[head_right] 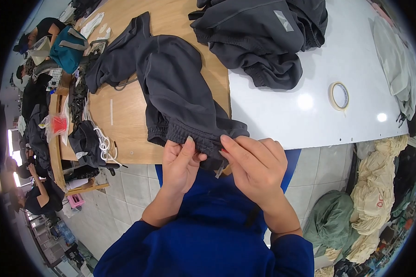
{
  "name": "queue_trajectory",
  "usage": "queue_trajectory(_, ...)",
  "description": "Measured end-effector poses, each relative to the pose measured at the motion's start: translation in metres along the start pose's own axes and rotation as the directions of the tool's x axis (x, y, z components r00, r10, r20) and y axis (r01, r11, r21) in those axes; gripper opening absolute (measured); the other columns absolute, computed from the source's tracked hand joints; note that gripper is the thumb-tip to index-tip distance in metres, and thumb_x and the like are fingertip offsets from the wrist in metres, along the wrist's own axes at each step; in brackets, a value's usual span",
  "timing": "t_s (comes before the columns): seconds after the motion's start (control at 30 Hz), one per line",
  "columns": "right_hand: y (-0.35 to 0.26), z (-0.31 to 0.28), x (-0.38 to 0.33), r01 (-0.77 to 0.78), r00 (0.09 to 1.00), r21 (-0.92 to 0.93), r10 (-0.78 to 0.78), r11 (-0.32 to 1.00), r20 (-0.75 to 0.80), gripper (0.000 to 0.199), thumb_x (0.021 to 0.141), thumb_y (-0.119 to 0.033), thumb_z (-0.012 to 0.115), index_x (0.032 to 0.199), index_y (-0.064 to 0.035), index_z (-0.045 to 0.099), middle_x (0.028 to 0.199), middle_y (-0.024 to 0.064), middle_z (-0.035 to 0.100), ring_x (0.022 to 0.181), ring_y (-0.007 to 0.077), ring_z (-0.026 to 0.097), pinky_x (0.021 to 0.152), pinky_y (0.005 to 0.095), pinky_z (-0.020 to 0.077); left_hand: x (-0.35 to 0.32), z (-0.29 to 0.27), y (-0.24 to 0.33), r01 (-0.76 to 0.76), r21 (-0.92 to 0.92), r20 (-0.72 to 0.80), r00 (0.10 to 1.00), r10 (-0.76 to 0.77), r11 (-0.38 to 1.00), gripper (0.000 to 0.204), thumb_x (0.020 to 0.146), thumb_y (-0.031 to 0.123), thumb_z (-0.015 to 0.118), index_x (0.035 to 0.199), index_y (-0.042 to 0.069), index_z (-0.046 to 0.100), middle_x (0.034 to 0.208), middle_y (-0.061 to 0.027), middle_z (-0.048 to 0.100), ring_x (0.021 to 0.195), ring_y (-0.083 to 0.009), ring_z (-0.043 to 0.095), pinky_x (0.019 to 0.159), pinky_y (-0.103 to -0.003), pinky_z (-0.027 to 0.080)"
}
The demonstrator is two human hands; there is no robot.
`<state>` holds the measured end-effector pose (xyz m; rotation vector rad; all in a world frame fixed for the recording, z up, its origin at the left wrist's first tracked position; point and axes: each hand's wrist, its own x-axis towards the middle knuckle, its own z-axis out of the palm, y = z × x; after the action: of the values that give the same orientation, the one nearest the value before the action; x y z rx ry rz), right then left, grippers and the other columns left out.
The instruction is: Trim excess threads from a garment's waistband using thread clippers.
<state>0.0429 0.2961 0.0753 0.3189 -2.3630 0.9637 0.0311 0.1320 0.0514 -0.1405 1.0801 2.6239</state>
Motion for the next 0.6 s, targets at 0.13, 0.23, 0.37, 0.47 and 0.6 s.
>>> queue_trajectory(0.13, -0.0002, -0.0005, -0.0007, 0.015, 1.0, 0.006, -0.015, 1.0, 0.017, 0.036, 0.058, -0.004, 0.077, 0.093, -0.0091, 0.071, 0.078, 0.0026, 0.064, 0.058, 0.0152, 0.048, 0.054, 0.0255, 0.0373, -0.0012, -0.001, -0.001, 0.006, -0.001, -0.011, 1.0, -0.006, 1.0, 0.022, 0.096, 0.011, 0.047, 0.116, 0.003, 0.048, 0.106, -0.0092, 0.06, 0.089, -0.0125, 0.061, 0.076, -0.024, 0.054)
queue_trajectory(0.23, -0.0035, -0.0006, 0.0012, -0.099, 0.995, 0.081, 0.101, 0.992, -0.019, 0.036, 0.058, -0.004, 0.077, 0.093, -0.0079, 0.071, 0.078, 0.0033, 0.064, 0.06, 0.0156, 0.05, 0.055, 0.025, 0.039, -0.0012, -0.0003, 0.0004, -0.001, 0.004, 0.0, 1.0, 0.001, 1.0, 0.022, 0.096, 0.011, 0.047, 0.116, 0.003, 0.048, 0.107, -0.0096, 0.06, 0.089, -0.0126, 0.061, 0.076, -0.024, 0.054)
queue_trajectory(0.37, -0.0042, -0.0021, 0.002, -0.122, 0.992, 0.073, 0.123, 0.99, -0.015, 0.037, 0.058, -0.003, 0.077, 0.094, -0.0069, 0.071, 0.078, 0.0039, 0.064, 0.061, 0.0161, 0.051, 0.055, 0.0247, 0.0403, -0.0015, -0.0019, 0.0005, -0.007, 0.02, 0.012, 1.0, 0.007, 1.0, 0.023, 0.096, 0.011, 0.047, 0.117, 0.002, 0.048, 0.106, -0.0103, 0.06, 0.088, -0.0128, 0.061, 0.076, -0.024, 0.053)
queue_trajectory(0.47, -0.0029, -0.0014, 0.0036, -0.086, 0.996, 0.082, 0.086, 0.993, 0.004, 0.038, 0.058, -0.003, 0.077, 0.095, -0.0075, 0.071, 0.078, 0.0036, 0.064, 0.06, 0.016, 0.05, 0.055, 0.0249, 0.0397, -0.0013, -0.0052, 0.0, 0.001, 0.011, 0.062, 0.998, -0.001, 1.0, 0.023, 0.096, 0.011, 0.047, 0.117, 0.002, 0.048, 0.106, -0.0106, 0.06, 0.088, -0.0129, 0.061, 0.075, -0.024, 0.053)
queue_trajectory(0.6, -0.001, -0.0018, 0.004, -0.042, 0.999, 0.072, 0.041, 0.997, 0.015, 0.039, 0.057, -0.004, 0.077, 0.095, -0.0086, 0.071, 0.078, 0.0029, 0.064, 0.06, 0.0157, 0.049, 0.055, 0.0251, 0.0388, -0.0021, -0.0033, 0.0019, 0.003, 0.027, 0.054, 0.999, -0.005, 1.0, 0.022, 0.096, 0.01, 0.047, 0.117, 0.001, 0.048, 0.106, -0.0106, 0.06, 0.088, -0.0129, 0.061, 0.074, -0.024, 0.053)
